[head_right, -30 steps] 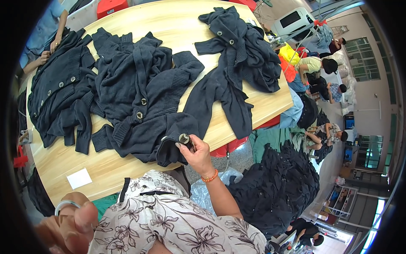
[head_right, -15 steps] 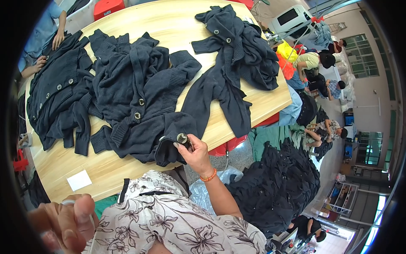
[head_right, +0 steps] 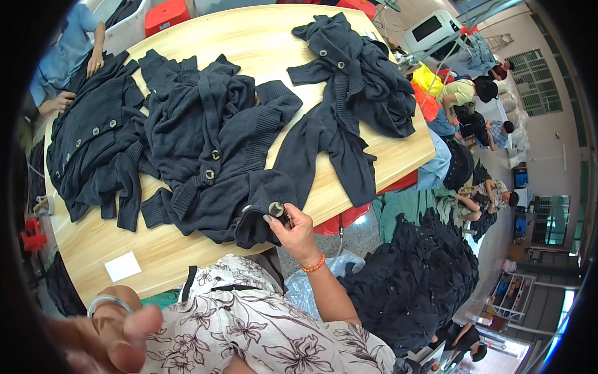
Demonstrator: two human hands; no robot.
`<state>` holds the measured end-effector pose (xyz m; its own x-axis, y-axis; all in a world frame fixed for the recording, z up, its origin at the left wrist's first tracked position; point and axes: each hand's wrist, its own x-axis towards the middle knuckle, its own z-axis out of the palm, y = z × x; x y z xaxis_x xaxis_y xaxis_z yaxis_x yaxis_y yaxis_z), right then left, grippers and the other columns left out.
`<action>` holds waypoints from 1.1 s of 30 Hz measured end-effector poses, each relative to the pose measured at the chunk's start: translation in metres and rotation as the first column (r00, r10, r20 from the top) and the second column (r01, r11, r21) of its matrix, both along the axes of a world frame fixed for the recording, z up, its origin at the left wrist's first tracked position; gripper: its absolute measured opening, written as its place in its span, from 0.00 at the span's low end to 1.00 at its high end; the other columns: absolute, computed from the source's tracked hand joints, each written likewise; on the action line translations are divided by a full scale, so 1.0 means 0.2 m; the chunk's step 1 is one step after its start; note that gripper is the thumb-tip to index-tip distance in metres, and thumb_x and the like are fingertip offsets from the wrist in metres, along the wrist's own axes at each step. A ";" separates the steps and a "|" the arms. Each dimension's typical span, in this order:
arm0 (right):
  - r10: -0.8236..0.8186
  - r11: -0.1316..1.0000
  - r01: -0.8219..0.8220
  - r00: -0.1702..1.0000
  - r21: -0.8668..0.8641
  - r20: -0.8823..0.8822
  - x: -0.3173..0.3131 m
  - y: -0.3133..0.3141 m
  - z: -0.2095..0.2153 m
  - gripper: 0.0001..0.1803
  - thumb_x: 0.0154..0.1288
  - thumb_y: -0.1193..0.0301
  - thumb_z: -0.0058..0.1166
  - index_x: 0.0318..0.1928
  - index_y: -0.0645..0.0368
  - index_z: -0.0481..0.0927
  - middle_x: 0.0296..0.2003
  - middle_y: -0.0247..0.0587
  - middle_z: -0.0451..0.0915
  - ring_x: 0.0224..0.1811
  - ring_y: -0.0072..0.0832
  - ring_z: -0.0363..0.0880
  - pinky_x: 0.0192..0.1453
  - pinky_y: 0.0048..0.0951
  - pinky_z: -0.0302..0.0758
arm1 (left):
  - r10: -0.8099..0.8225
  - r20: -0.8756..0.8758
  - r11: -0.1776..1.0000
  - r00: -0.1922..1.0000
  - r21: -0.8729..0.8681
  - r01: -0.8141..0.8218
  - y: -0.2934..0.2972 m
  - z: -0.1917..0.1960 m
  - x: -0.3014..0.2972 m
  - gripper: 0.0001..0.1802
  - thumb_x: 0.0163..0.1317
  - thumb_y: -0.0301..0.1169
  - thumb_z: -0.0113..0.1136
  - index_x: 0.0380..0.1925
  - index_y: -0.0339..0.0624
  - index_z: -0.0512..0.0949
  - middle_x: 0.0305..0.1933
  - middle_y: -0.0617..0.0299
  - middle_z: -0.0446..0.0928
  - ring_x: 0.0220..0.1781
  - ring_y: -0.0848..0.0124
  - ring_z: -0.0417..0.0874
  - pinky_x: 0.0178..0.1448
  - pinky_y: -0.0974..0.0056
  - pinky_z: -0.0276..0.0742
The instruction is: Trim loose threads from black garments using scissors on a work table.
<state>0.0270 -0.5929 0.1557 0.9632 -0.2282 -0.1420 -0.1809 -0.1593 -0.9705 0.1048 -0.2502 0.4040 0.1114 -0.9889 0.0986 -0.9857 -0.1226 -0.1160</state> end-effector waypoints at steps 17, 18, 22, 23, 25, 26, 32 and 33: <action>-0.018 1.000 0.018 1.000 -0.025 0.000 -0.03 -0.01 -0.03 0.08 0.62 0.74 0.63 0.33 0.63 0.77 0.22 0.18 0.67 0.22 0.07 0.57 0.23 0.14 0.55 | 0.228 -0.105 0.807 -0.968 -0.535 0.248 0.02 -0.24 -0.24 0.43 0.65 0.69 0.26 0.75 0.66 0.35 0.79 0.55 0.23 0.78 0.46 0.36 0.79 0.40 0.33; -0.017 1.000 0.017 1.000 -0.024 0.002 -0.02 0.00 -0.02 0.08 0.62 0.74 0.63 0.33 0.63 0.77 0.22 0.18 0.67 0.22 0.07 0.57 0.23 0.14 0.55 | 0.115 -0.175 0.829 -0.978 -0.526 0.191 0.02 -0.23 -0.24 0.43 0.65 0.68 0.28 0.75 0.66 0.36 0.77 0.55 0.28 0.79 0.47 0.37 0.78 0.40 0.31; -0.011 1.000 0.011 1.000 -0.010 0.012 0.00 0.01 0.00 0.08 0.61 0.74 0.63 0.33 0.62 0.77 0.22 0.18 0.67 0.22 0.07 0.56 0.23 0.15 0.54 | -0.305 -0.436 0.841 -0.847 -0.541 -0.024 -0.06 -0.22 -0.17 0.42 0.65 0.66 0.35 0.74 0.65 0.41 0.68 0.55 0.47 0.79 0.52 0.39 0.75 0.38 0.22; 0.015 1.000 -0.015 1.000 -0.018 -0.006 0.00 0.01 -0.01 0.07 0.60 0.74 0.63 0.33 0.62 0.77 0.22 0.18 0.67 0.21 0.07 0.55 0.22 0.15 0.54 | -0.398 -0.489 0.829 -0.776 -0.555 -0.075 -0.09 -0.22 -0.15 0.42 0.65 0.65 0.36 0.74 0.65 0.42 0.66 0.55 0.52 0.79 0.54 0.40 0.75 0.37 0.19; -0.003 1.000 0.003 1.000 -0.030 0.007 -0.01 -0.01 -0.03 0.07 0.60 0.74 0.63 0.33 0.62 0.77 0.21 0.18 0.67 0.21 0.06 0.55 0.22 0.15 0.54 | -0.559 -0.570 0.786 -0.602 -0.595 -0.167 -0.15 -0.21 -0.11 0.42 0.65 0.64 0.39 0.74 0.64 0.44 0.62 0.55 0.62 0.79 0.56 0.41 0.73 0.36 0.15; -0.016 1.000 0.017 1.000 -0.014 0.010 -0.02 -0.02 -0.04 0.07 0.60 0.74 0.63 0.33 0.62 0.77 0.21 0.18 0.67 0.21 0.06 0.55 0.22 0.15 0.54 | -0.626 -0.596 0.756 -0.504 -0.622 -0.204 -0.18 -0.21 -0.09 0.41 0.66 0.63 0.41 0.74 0.64 0.45 0.60 0.55 0.67 0.79 0.57 0.42 0.73 0.36 0.12; 0.007 1.000 -0.007 1.000 -0.006 -0.017 -0.01 -0.02 -0.01 0.08 0.60 0.73 0.63 0.37 0.61 0.79 0.23 0.17 0.68 0.21 0.05 0.56 0.22 0.14 0.54 | -0.709 -0.684 0.697 -0.172 -0.641 -0.322 -0.21 -0.14 -0.09 0.42 0.64 0.60 0.50 0.74 0.66 0.47 0.32 0.65 0.86 0.79 0.67 0.48 0.70 0.37 0.01; 0.019 1.000 -0.020 1.000 -0.015 -0.022 0.00 -0.01 0.01 0.08 0.60 0.73 0.63 0.38 0.61 0.79 0.23 0.17 0.68 0.21 0.05 0.56 0.22 0.14 0.55 | -0.694 -0.697 0.711 -0.181 -0.621 -0.331 -0.21 -0.15 -0.09 0.43 0.64 0.60 0.50 0.74 0.66 0.46 0.34 0.64 0.86 0.79 0.67 0.48 0.70 0.37 0.02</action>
<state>0.0279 -0.5944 0.1583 0.9641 -0.2118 -0.1600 -0.1991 -0.1782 -0.9637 0.0862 -0.2915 0.3747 0.3979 -0.7683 0.5013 0.1117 0.5830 0.8048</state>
